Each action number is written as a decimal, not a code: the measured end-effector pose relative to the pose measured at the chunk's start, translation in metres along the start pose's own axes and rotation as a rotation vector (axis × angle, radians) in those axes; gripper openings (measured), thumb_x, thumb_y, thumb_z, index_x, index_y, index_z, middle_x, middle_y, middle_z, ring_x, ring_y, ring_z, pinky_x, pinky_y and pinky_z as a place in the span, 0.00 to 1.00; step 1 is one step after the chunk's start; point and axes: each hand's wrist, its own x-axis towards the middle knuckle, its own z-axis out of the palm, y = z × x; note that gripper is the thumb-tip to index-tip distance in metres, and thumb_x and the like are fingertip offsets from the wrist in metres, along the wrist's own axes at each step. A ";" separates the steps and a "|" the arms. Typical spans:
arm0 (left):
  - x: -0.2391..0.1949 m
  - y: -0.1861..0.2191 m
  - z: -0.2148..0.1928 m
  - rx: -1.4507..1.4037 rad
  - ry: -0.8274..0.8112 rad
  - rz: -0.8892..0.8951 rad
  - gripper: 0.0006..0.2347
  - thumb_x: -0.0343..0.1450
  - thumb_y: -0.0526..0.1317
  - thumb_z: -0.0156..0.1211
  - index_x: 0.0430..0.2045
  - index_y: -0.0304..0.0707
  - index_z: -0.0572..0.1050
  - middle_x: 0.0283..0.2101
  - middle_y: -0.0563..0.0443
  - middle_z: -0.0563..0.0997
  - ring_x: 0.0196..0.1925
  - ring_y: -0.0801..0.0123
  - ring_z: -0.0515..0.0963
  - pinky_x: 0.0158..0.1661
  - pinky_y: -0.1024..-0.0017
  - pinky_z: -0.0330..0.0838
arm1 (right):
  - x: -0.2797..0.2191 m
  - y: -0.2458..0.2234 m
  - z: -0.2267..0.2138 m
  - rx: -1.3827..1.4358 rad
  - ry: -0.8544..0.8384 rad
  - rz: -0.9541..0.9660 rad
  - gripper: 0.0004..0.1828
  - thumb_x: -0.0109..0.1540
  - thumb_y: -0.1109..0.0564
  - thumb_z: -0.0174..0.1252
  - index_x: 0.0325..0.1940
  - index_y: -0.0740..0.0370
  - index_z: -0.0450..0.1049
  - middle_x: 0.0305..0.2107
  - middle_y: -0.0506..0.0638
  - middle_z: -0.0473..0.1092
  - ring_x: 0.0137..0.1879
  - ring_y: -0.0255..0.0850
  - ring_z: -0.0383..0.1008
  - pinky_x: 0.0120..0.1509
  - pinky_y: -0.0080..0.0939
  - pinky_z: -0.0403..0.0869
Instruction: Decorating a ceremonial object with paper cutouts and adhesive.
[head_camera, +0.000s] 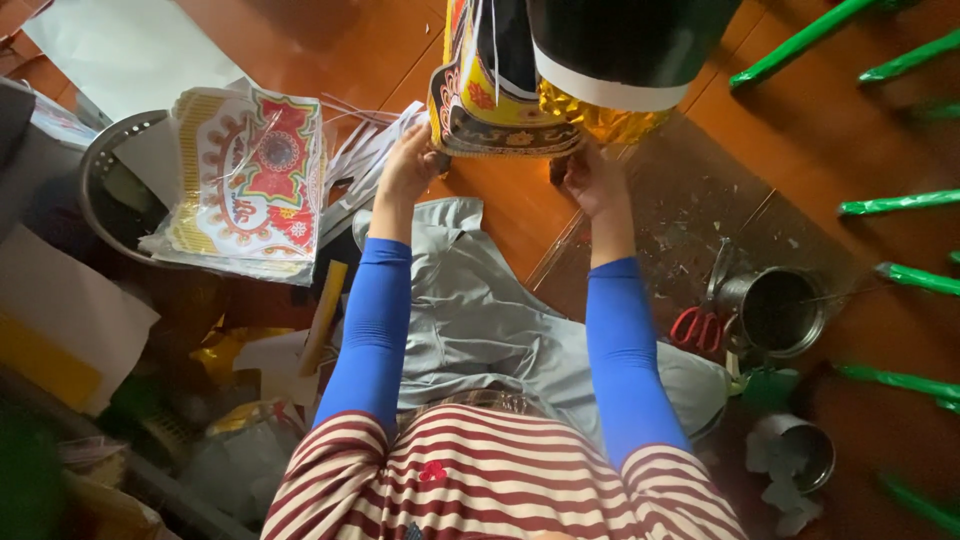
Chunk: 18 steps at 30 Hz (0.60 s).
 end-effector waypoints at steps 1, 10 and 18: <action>-0.002 -0.003 0.000 -0.062 -0.011 -0.007 0.09 0.79 0.40 0.57 0.47 0.34 0.74 0.33 0.51 0.81 0.24 0.78 0.75 0.23 0.82 0.67 | -0.012 -0.001 0.014 -0.046 -0.026 -0.007 0.13 0.68 0.52 0.58 0.54 0.58 0.71 0.34 0.49 0.74 0.34 0.36 0.76 0.29 0.34 0.74; -0.002 -0.037 0.001 -0.088 0.067 0.108 0.06 0.76 0.40 0.62 0.42 0.40 0.74 0.33 0.57 0.79 0.23 0.81 0.71 0.22 0.85 0.62 | 0.002 0.017 -0.010 -0.018 -0.115 -0.053 0.12 0.70 0.58 0.60 0.57 0.55 0.71 0.37 0.48 0.75 0.36 0.35 0.78 0.31 0.35 0.75; -0.008 -0.051 0.019 0.036 0.143 0.409 0.06 0.76 0.37 0.64 0.41 0.40 0.72 0.36 0.57 0.79 0.31 0.82 0.76 0.28 0.82 0.66 | 0.022 0.027 -0.033 -0.006 0.033 0.008 0.06 0.72 0.59 0.55 0.48 0.65 0.70 0.30 0.52 0.73 0.31 0.38 0.75 0.29 0.35 0.75</action>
